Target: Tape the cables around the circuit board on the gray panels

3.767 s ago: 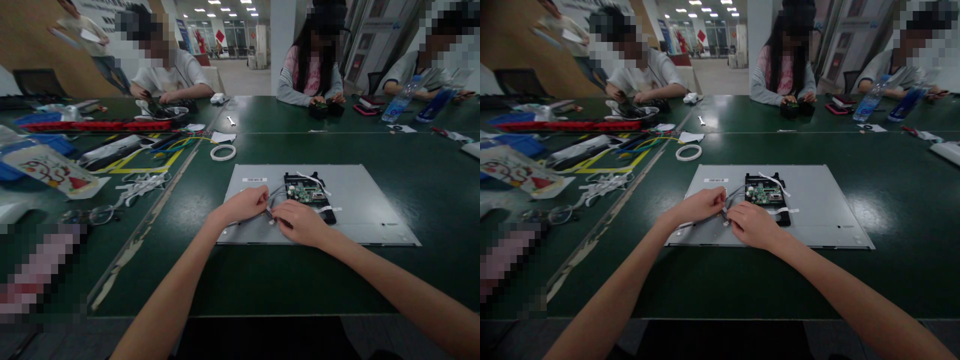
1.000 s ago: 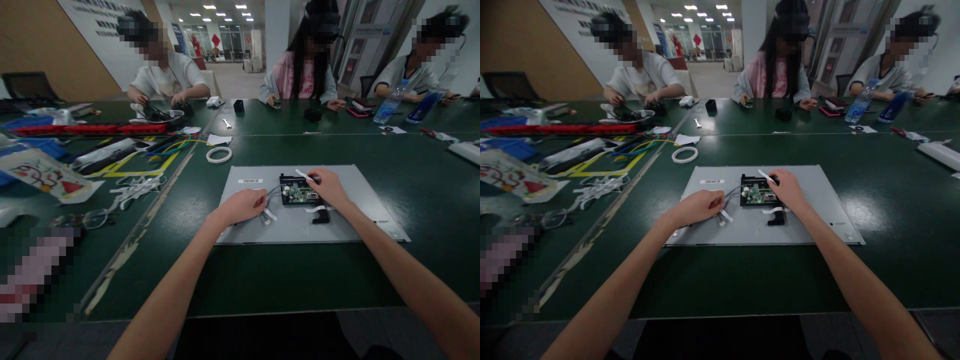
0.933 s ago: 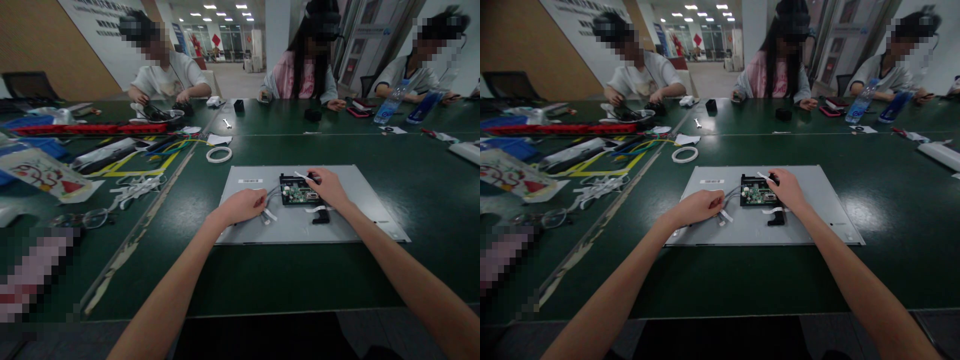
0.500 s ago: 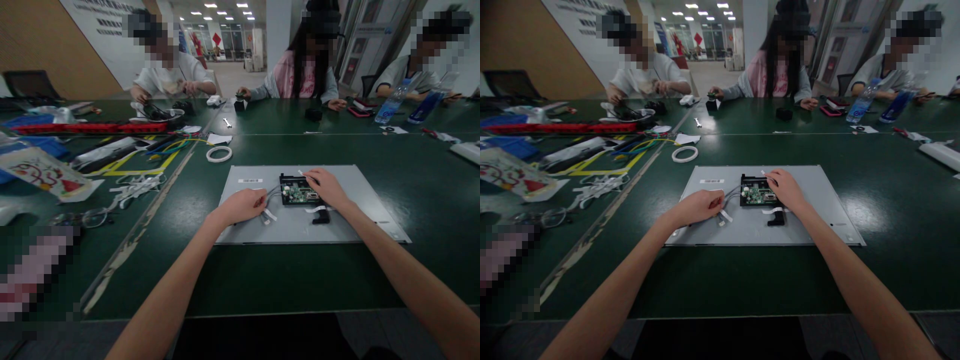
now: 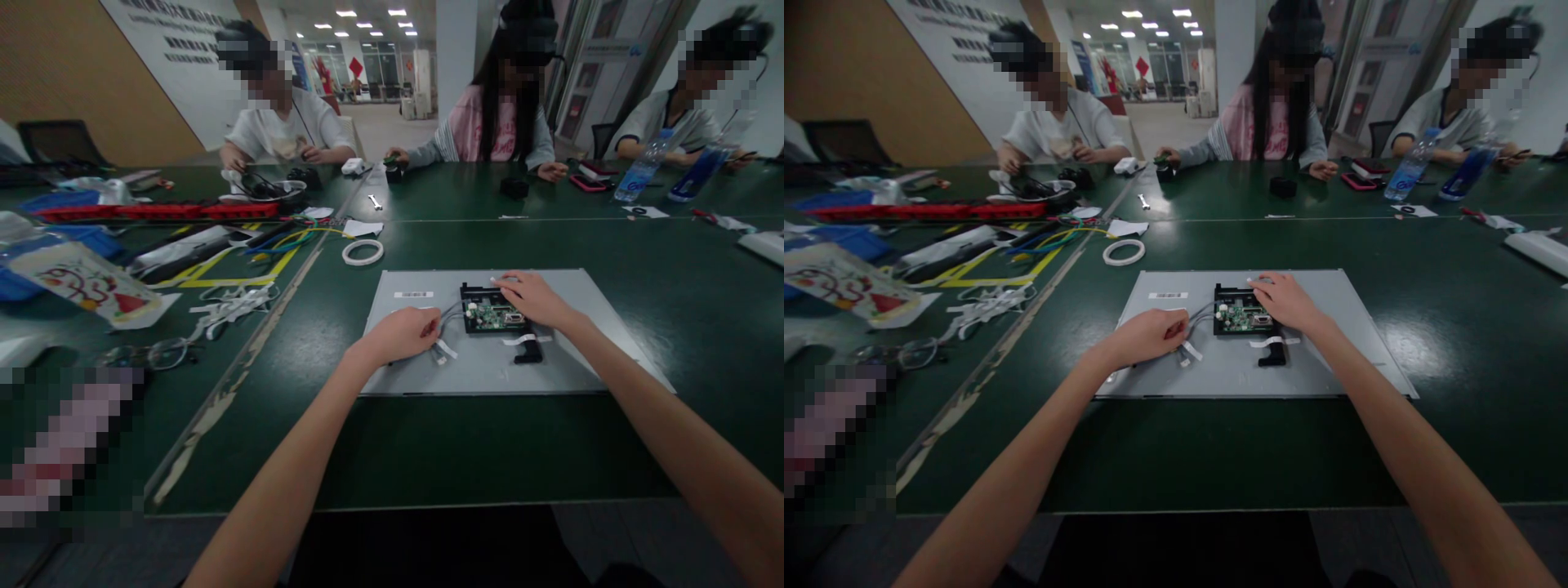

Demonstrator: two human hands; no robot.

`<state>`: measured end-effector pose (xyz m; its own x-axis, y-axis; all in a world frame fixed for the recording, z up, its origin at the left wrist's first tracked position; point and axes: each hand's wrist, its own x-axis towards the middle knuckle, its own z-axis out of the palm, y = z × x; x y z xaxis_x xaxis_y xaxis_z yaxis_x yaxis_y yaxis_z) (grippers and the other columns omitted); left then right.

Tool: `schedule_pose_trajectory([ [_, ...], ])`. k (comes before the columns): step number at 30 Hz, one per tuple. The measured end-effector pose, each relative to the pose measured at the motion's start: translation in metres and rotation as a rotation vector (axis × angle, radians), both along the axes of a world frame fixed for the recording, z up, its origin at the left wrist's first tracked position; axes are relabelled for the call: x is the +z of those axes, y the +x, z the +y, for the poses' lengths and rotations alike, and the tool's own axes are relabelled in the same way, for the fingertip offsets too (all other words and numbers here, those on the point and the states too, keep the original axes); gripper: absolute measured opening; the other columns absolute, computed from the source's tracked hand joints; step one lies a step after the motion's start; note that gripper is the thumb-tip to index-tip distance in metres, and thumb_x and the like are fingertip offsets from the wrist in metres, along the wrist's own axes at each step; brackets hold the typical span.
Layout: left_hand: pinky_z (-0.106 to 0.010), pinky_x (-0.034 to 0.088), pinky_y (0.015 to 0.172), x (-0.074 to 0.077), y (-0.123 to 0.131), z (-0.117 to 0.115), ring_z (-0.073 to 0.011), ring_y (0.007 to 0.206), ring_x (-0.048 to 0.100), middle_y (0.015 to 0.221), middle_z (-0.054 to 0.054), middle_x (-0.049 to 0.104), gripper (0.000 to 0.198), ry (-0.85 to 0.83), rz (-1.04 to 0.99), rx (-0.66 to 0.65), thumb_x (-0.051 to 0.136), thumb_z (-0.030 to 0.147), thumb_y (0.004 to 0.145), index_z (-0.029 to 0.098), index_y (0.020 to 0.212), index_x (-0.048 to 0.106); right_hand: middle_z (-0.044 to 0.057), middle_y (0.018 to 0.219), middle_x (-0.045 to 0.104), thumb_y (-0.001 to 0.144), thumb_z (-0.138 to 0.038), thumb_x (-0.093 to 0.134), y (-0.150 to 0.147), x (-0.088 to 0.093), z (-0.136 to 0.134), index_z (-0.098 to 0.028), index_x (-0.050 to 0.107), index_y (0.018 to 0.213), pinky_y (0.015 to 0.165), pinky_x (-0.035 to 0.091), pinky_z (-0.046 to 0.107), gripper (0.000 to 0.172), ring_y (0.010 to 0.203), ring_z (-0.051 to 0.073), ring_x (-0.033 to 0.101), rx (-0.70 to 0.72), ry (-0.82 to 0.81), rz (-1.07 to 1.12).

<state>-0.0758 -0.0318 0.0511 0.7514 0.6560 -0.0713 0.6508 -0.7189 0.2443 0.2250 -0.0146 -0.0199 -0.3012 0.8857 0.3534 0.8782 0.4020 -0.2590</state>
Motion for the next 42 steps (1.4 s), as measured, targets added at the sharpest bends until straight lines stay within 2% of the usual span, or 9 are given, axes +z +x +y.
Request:
schedule_pose_trajectory([
  [6, -0.025, 0.031, 0.054, -0.005, -0.002, 0.001, -0.0141, 0.061, 0.050, 0.070, -0.003, 0.058, 0.018, 0.022, -0.018, -0.012, 0.042, 0.033, 0.086, 0.019, 0.081, 0.052, 0.006, 0.125, 0.053, 0.092, -0.038, 0.035, -0.002, 0.004, 0.010, -0.025, 0.058, 0.120, 0.098, 0.033, 0.050, 0.038, 0.116, 0.026, 0.046, 0.030, -0.060, 0.009],
  [10, -0.025, 0.032, 0.055, -0.006, -0.002, 0.000, -0.0141, 0.061, 0.051, 0.070, -0.004, 0.059, 0.019, 0.029, -0.018, -0.003, 0.041, 0.032, 0.086, 0.018, 0.083, 0.053, 0.007, 0.131, 0.049, 0.095, -0.035, 0.026, 0.004, 0.006, 0.006, -0.023, 0.051, 0.127, 0.101, 0.031, 0.050, 0.043, 0.125, 0.024, 0.039, 0.083, -0.093, -0.032],
  [14, -0.026, 0.033, 0.057, -0.008, -0.002, 0.001, -0.0145, 0.061, 0.052, 0.070, -0.003, 0.059, 0.019, 0.041, -0.015, -0.003, 0.041, 0.032, 0.086, 0.018, 0.083, 0.054, 0.002, 0.142, 0.035, 0.095, -0.036, 0.030, 0.017, 0.008, -0.017, -0.028, 0.046, 0.132, 0.105, 0.030, 0.046, 0.042, 0.128, 0.022, 0.035, 0.104, -0.100, 0.010],
  [21, -0.026, 0.032, 0.056, -0.009, -0.003, 0.000, -0.0156, 0.062, 0.052, 0.070, -0.004, 0.060, 0.021, 0.061, -0.009, -0.003, 0.040, 0.034, 0.086, 0.018, 0.083, 0.053, 0.001, 0.147, 0.026, 0.092, -0.029, 0.036, 0.028, 0.015, -0.064, -0.030, 0.036, 0.139, 0.106, 0.031, 0.047, 0.046, 0.129, 0.023, 0.035, 0.112, -0.103, 0.016],
  [31, -0.026, 0.033, 0.057, -0.010, -0.002, 0.001, -0.0153, 0.062, 0.052, 0.071, -0.004, 0.060, 0.021, 0.050, -0.003, 0.007, 0.040, 0.034, 0.086, 0.019, 0.082, 0.053, 0.003, 0.139, 0.039, 0.092, -0.026, 0.035, 0.037, 0.000, -0.082, -0.026, 0.040, 0.137, 0.105, 0.033, 0.048, 0.046, 0.125, 0.023, 0.040, 0.097, -0.082, -0.024],
  [42, -0.025, 0.032, 0.056, -0.007, -0.001, 0.000, -0.0144, 0.062, 0.051, 0.071, -0.003, 0.059, 0.019, 0.040, 0.007, 0.012, 0.041, 0.032, 0.086, 0.018, 0.084, 0.054, 0.002, 0.137, 0.043, 0.090, -0.021, 0.036, 0.036, 0.013, -0.093, -0.025, 0.047, 0.132, 0.104, 0.035, 0.046, 0.044, 0.123, 0.021, 0.042, 0.127, -0.114, -0.052],
])
